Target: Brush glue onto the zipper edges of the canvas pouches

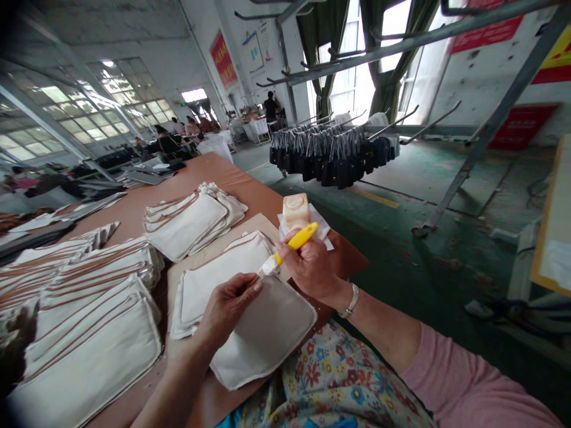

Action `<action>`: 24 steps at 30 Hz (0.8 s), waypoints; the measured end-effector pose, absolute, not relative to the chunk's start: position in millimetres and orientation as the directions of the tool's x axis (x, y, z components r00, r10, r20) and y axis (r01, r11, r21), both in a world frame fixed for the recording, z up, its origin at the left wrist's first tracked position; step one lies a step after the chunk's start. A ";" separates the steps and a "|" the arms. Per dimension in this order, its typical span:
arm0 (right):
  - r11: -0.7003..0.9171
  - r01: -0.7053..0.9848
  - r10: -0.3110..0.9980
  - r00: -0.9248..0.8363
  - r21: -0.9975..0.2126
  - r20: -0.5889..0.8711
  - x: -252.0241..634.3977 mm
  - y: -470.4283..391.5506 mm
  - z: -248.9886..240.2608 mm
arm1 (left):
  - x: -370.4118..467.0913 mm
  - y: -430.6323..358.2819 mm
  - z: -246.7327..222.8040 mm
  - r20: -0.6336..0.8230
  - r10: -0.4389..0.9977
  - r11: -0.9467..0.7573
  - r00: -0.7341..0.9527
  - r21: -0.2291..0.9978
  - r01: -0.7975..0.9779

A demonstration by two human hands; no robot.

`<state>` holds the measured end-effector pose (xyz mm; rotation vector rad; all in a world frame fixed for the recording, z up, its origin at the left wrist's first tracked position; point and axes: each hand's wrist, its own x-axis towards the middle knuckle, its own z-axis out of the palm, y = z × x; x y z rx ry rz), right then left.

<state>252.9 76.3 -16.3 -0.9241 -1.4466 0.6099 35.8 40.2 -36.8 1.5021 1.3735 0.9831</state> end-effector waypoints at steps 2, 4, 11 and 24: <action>0.548 0.207 0.816 0.079 -0.810 0.572 256.7 77.2 -15.7 | 38.3 36.7 -36.6 0.116 0.989 -0.145 0.095 0.898 0.415; 0.530 0.209 0.812 0.155 -0.822 0.563 263.1 80.9 -15.7 | 40.0 31.2 -36.4 0.240 0.963 -0.270 0.125 0.822 0.501; 0.413 -0.048 0.911 0.039 -0.910 0.411 273.6 86.1 -15.8 | 42.7 14.9 -31.6 0.503 0.781 -0.601 0.370 0.443 0.665; 0.218 -0.225 0.944 -0.200 -0.950 0.264 277.8 82.0 3.5 | 42.7 7.4 -27.4 0.536 0.632 -0.676 0.560 0.029 0.736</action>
